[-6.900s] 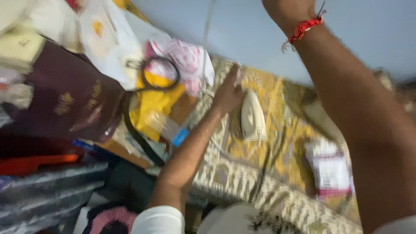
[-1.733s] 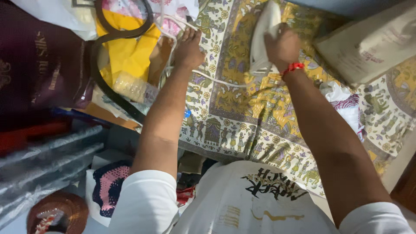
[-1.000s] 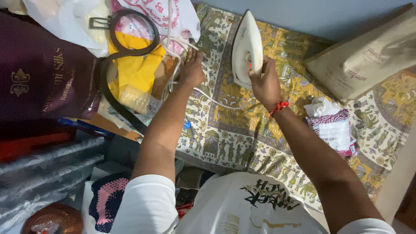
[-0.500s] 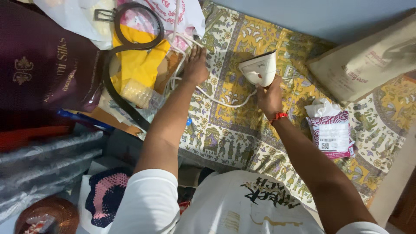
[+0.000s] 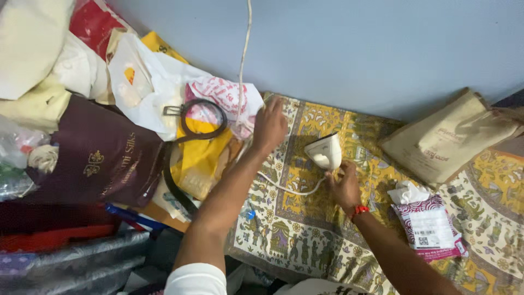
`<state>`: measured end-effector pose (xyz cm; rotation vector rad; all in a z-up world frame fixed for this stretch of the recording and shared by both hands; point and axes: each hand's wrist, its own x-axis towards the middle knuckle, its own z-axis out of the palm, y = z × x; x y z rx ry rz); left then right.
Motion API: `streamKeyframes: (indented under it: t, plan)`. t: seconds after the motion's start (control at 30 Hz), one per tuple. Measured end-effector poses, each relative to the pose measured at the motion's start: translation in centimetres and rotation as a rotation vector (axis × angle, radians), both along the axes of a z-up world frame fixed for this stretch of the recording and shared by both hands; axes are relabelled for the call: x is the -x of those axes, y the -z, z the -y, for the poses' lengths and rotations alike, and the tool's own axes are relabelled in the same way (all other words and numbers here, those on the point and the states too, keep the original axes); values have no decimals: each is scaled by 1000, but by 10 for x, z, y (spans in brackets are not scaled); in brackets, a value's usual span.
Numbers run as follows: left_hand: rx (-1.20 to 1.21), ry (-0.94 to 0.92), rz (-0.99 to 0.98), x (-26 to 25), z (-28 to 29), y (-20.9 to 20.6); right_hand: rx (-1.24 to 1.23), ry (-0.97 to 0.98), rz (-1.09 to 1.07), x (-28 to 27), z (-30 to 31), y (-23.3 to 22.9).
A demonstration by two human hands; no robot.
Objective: The person wipes a wall-mounted switchboard with a white tissue, then walks to another switchboard and wipes it. They later plug in an iron, move it on a table, and remove a wall socket cover plate.
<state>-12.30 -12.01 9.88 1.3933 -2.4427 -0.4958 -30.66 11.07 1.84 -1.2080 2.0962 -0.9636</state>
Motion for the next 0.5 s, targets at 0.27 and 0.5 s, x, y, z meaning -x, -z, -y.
streamKeyframes:
  t: [0.27, 0.5]
  plan:
    - [663, 100, 42, 42, 88, -176, 104, -20, 64, -3, -8, 2]
    - [779, 96, -33, 58, 98, -193, 55, -20, 40, 2, 0, -10]
